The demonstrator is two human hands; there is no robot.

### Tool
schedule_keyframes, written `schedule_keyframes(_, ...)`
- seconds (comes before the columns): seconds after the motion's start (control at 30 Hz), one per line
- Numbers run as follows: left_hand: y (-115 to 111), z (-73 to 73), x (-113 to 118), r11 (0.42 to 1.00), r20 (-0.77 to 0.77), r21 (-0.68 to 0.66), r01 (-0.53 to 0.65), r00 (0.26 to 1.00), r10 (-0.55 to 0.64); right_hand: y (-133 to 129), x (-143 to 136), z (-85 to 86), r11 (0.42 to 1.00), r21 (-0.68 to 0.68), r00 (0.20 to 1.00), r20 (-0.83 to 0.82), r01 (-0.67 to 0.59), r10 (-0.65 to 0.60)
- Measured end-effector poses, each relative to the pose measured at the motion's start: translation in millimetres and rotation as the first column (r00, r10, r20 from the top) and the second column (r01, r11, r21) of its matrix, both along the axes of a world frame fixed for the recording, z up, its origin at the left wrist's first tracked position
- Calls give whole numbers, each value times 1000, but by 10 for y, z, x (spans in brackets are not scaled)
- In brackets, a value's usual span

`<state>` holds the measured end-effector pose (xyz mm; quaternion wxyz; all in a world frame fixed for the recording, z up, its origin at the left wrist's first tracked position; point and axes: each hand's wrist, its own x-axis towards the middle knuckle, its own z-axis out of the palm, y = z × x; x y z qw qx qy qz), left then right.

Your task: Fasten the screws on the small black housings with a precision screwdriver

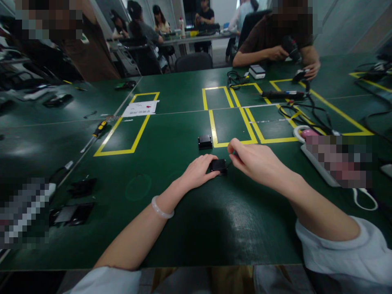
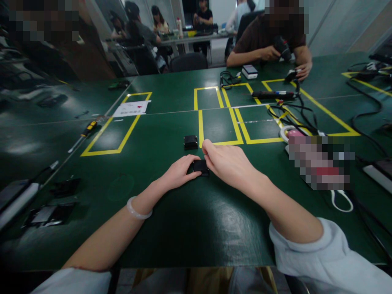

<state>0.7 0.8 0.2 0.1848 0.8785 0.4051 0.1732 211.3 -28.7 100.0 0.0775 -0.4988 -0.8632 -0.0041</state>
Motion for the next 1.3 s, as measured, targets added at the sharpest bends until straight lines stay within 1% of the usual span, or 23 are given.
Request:
schedule_keyframes(0.13,2,8,1,1000,10,0,7,1000,-7,-15,-4,13,1000,-2,1000,-30,-6,6)
schedule_keyframes(0.3,-1,8,1,1000,12,-6,10,1000,-10,2,0,1,1000,-23,999,26,20,-19)
schedule_keyframes(0.5,-3,8,-1,1000,1,2,7,1000,-7,-8,0,-8,1000,-7,999,-49,-14,13)
schedule_keyframes(0.7,-1,5,0,1000,-6,-6,4,1000,-4,9,-5,-13,999,-25,999,28,30,-29)
schedule_keyframes(0.93,-4,-2,-4,1000,-4,1,2,1000,-2,-16,2,-14,1000,-9,998,-56,-8,7)
schedule_keyframes(1.13,-4,15,-2,1000,5,-9,5,1000,-5,7,-1,4,999,-44,1000,10,24,-24)
schedule_keyframes(1.3,-6,24,-1,1000,6,0,-2,1000,2,-5,15,11,999,-45,998,-53,-28,25)
